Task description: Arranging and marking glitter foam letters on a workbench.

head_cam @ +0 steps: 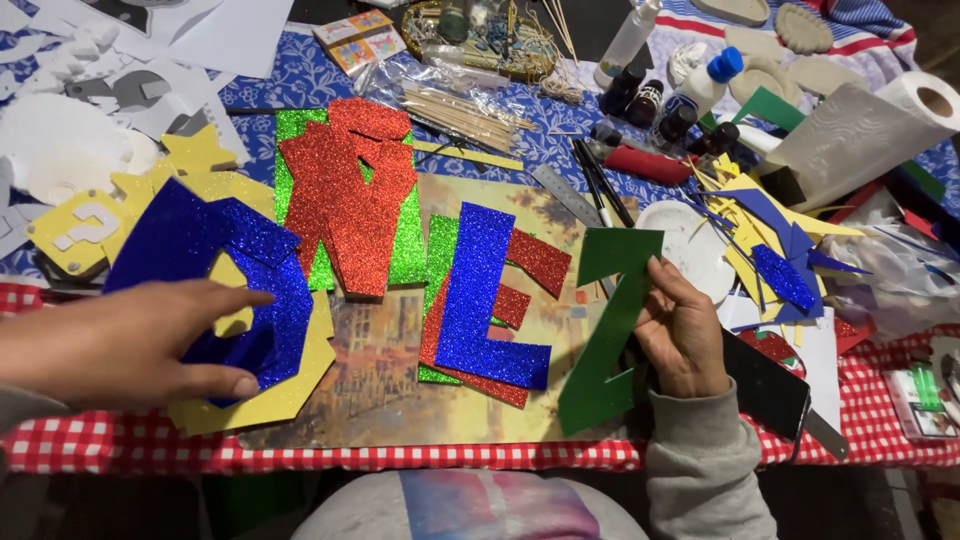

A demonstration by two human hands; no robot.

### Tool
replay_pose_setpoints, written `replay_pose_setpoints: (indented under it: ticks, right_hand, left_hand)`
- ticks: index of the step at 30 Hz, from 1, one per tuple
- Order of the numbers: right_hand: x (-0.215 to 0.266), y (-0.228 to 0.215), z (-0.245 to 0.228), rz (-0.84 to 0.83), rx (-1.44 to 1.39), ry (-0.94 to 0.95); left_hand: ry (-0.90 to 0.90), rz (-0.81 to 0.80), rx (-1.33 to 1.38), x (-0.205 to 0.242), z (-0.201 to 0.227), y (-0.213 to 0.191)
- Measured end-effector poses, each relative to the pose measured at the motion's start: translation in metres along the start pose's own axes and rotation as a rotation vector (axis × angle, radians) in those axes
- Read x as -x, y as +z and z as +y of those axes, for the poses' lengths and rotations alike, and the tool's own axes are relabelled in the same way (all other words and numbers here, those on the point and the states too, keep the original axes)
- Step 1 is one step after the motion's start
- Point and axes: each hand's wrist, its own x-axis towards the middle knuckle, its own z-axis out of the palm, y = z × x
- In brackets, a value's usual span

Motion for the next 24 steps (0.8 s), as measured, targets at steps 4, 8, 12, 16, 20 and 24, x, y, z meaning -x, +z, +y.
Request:
replay_pose_setpoints:
  ticks: [4,8,12,16,20,24]
  right_hand:
    - [-0.001,0.008,0.000,0.055,0.038,-0.017]
    - [0.006,0.038,-0.001,0.119,0.112,-0.024]
    - [0.017,0.083,0.000,0.055,0.159,0.012]
    - [0.006,0.074,0.016,-0.046,0.111,0.038]
    - [0.006,0.131,0.049,-0.002,0.101,0.193]
    - [-0.005,0.157,0.088,-0.171,0.118,0.379]
  left_hand:
    - [0.303,0.115,0.182,-0.014,-0.039,0.061]
    - [0.180,0.261,0.215,0.012,-0.023,0.070]
    - [0.037,0.555,0.395,0.038,-0.011,0.065]
    - [-0.213,1.032,0.223,0.034,-0.014,0.076]
    - [-0.340,1.041,-0.018,0.009,-0.038,0.105]
    - [-0.376,0.979,0.616,0.003,-0.041,0.115]
